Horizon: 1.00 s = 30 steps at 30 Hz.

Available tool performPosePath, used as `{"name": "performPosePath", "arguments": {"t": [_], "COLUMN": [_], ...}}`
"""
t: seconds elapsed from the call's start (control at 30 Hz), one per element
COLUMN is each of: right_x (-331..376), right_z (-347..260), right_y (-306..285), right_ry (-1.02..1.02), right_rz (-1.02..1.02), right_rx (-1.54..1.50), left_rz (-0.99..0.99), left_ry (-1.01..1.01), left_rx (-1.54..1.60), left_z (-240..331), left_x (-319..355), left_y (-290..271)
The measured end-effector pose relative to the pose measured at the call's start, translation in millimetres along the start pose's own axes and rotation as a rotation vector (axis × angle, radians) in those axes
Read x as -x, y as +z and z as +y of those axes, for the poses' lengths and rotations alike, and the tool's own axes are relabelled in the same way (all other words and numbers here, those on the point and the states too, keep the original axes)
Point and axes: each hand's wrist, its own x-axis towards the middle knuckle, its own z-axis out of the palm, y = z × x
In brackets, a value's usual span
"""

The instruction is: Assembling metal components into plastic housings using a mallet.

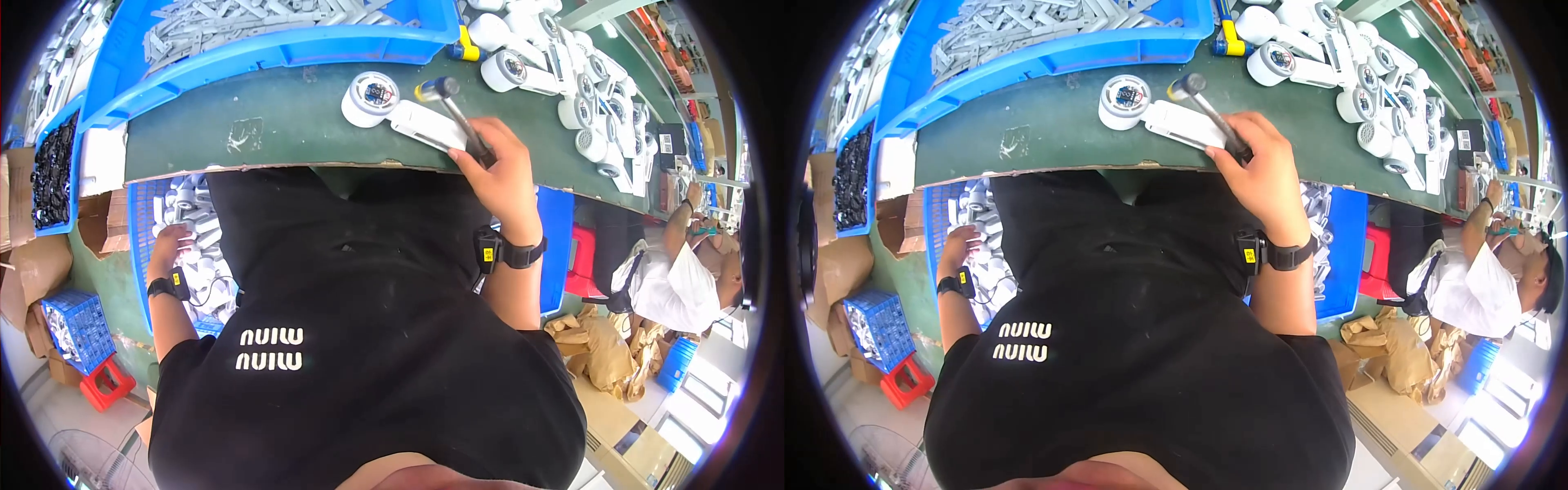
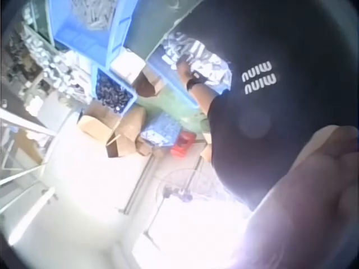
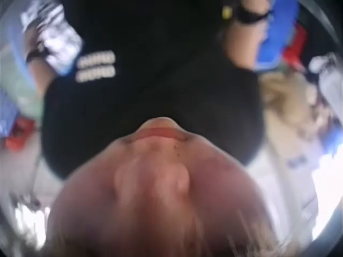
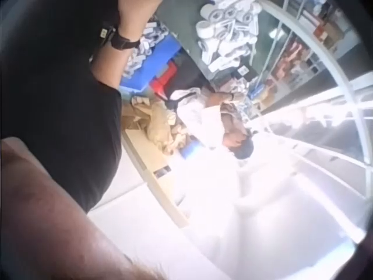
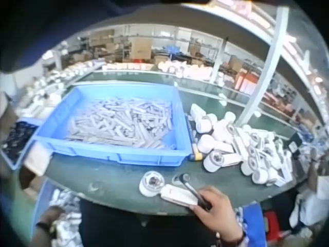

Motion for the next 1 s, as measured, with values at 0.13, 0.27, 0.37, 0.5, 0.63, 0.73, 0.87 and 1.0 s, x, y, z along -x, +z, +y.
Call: {"name": "performPosePath", "arguments": {"t": [0.13, 0.27, 0.37, 0.5, 0.63, 0.73, 0.87, 1.0], "right_x": [-5.7, -18.5, -28.3, -29.5, -26.0, -20.5, -4.7, 6.6], "right_z": [10.9, -3.5, -2.6, 23.9, 4.4, 16.7, 30.3, 26.5], "right_y": [10.6, 6.7, 10.5, 27.6, 12.5, 2.6, 9.1, 12.3], "right_ry": [0.070, 0.216, 0.245, 0.074, 0.310, 0.384, 0.301, 0.175], "right_rz": [-0.046, -0.104, -0.105, 0.083, 0.010, -0.012, 0.126, 0.153], "right_rx": [-0.395, -0.327, -0.264, -0.211, -0.498, -0.637, -0.757, -0.823], "left_rz": [-0.163, -0.391, -0.619, -0.706, -0.422, -0.311, 0.028, 0.205], "left_ry": [0.047, 0.224, 0.559, 1.003, 1.297, 1.333, 1.475, 1.543], "left_rx": [-0.511, -0.284, -0.169, -0.196, -0.242, -0.402, -0.718, -0.833], "left_z": [83.9, 187.2, 249.5, 324.7, 388.1, 434.6, 498.0, 547.0], "left_x": [40.6, 117.0, 180.3, 220.7, 210.2, 184.5, 150.1, 89.0], "left_y": [22.2, 42.6, 69.6, 121.4, 195.6, 240.3, 303.9, 341.4]}}
